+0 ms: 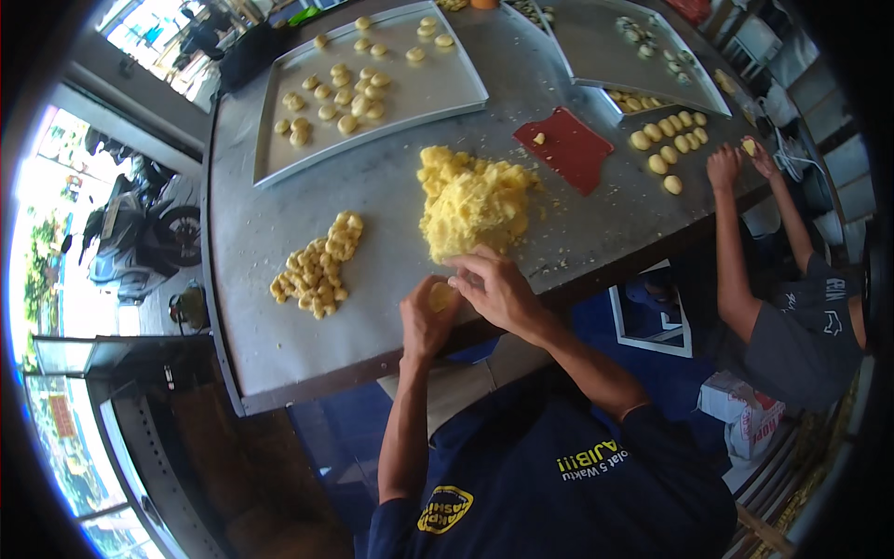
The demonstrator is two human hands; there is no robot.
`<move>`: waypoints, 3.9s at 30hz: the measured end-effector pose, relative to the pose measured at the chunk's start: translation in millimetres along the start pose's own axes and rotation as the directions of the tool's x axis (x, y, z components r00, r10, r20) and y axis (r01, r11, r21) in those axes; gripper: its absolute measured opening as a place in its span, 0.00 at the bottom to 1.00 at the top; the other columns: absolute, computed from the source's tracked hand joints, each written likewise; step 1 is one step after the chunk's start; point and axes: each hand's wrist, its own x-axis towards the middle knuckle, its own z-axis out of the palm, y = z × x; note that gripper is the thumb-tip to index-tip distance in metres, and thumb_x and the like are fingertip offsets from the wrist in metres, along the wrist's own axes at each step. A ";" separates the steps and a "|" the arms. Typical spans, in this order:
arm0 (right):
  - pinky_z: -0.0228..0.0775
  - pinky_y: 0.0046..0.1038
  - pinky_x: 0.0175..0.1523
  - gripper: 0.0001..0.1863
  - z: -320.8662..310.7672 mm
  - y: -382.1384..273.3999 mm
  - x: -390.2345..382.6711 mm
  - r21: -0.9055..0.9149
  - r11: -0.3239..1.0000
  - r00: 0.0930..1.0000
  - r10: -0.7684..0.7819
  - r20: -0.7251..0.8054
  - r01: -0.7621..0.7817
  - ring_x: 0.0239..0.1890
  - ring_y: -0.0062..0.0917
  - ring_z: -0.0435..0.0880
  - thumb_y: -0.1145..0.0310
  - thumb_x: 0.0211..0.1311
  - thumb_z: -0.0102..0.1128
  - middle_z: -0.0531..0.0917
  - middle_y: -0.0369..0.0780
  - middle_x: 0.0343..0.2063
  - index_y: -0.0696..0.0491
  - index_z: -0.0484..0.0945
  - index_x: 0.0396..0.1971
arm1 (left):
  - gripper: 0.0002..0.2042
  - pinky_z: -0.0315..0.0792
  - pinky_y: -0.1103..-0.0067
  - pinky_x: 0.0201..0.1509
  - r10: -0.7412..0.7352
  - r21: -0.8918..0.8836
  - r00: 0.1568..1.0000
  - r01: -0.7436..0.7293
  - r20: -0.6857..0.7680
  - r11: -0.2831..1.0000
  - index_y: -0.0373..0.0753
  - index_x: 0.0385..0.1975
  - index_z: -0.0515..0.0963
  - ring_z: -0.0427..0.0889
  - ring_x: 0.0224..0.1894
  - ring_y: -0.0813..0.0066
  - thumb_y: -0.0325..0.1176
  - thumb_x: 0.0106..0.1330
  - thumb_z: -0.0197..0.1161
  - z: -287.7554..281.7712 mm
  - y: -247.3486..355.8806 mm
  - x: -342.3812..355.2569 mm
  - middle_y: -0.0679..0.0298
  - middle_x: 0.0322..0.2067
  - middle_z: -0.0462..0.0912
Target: The person shapes portions of dough by hand, rolling them into spheres and placing them onto metal trays on a table.
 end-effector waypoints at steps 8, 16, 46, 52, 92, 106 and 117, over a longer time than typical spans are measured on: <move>0.66 0.44 0.62 0.24 -56.8 116.1 -5.7 -0.507 0.847 0.898 -0.088 -0.431 -0.160 0.56 0.52 0.75 0.68 0.70 0.52 0.74 0.59 0.54 0.56 0.66 0.64 | 0.16 0.65 0.83 0.34 -0.162 -0.310 0.986 0.164 0.031 0.936 0.32 0.32 0.79 0.71 0.29 0.84 0.41 0.74 0.57 -6.7 3.0 1.9 0.68 0.27 0.79; 0.65 0.41 0.64 0.26 -85.6 103.3 51.1 -0.305 0.951 0.940 -0.053 -0.338 -0.056 0.61 0.51 0.71 0.72 0.68 0.52 0.71 0.59 0.58 0.61 0.63 0.64 | 0.17 0.58 0.86 0.31 -0.013 -0.475 0.984 -0.075 -0.179 0.877 0.35 0.29 0.76 0.65 0.26 0.87 0.44 0.74 0.56 -3.0 2.1 -0.1 0.72 0.23 0.72; 0.74 0.33 0.47 0.38 -215.9 117.2 131.4 -0.575 0.775 0.957 0.287 -0.052 -0.264 0.44 0.40 0.84 0.56 0.33 0.83 0.83 0.51 0.39 0.61 0.77 0.45 | 0.11 0.70 0.79 0.35 0.110 -0.279 0.958 -0.184 -0.263 0.942 0.35 0.25 0.80 0.72 0.29 0.83 0.35 0.62 0.71 1.7 -7.3 8.7 0.68 0.29 0.80; 0.73 0.42 0.44 0.18 -262.5 76.0 94.1 -0.667 0.715 0.959 0.019 -0.284 -0.211 0.39 0.46 0.83 0.65 0.51 0.69 0.83 0.52 0.34 0.61 0.78 0.37 | 0.14 0.66 0.82 0.31 -0.160 -0.413 0.980 0.099 -0.114 0.905 0.35 0.24 0.78 0.70 0.25 0.84 0.38 0.65 0.69 -2.1 -12.0 1.2 0.70 0.21 0.77; 0.67 0.33 0.55 0.14 -253.9 17.1 20.5 -0.552 0.818 0.984 -0.092 0.150 0.161 0.46 0.33 0.80 0.79 0.55 0.57 0.87 0.38 0.40 0.52 0.86 0.39 | 0.14 0.62 0.86 0.33 -0.101 -0.545 0.988 0.023 -0.114 0.838 0.38 0.37 0.74 0.66 0.30 0.86 0.41 0.78 0.48 -1.6 -16.3 0.9 0.70 0.32 0.75; 0.62 0.30 0.54 0.13 -177.5 20.9 32.6 -0.619 0.636 0.880 -0.239 0.411 0.462 0.40 0.28 0.76 0.85 0.43 0.59 0.83 0.30 0.29 0.49 0.83 0.24 | 0.12 0.62 0.85 0.30 -0.120 -0.574 0.985 0.027 -0.125 0.819 0.38 0.31 0.73 0.65 0.26 0.86 0.38 0.75 0.52 -0.8 -13.7 4.3 0.71 0.25 0.72; 0.62 0.34 0.52 0.02 -161.2 -8.2 25.2 -0.696 0.589 0.890 -0.089 0.448 0.410 0.41 0.31 0.75 0.71 0.55 0.64 0.79 0.34 0.29 0.48 0.82 0.25 | 0.12 0.72 0.77 0.36 -0.088 -0.316 0.940 -0.023 -0.331 0.948 0.33 0.31 0.79 0.76 0.30 0.78 0.37 0.65 0.68 1.2 -16.2 0.6 0.61 0.27 0.80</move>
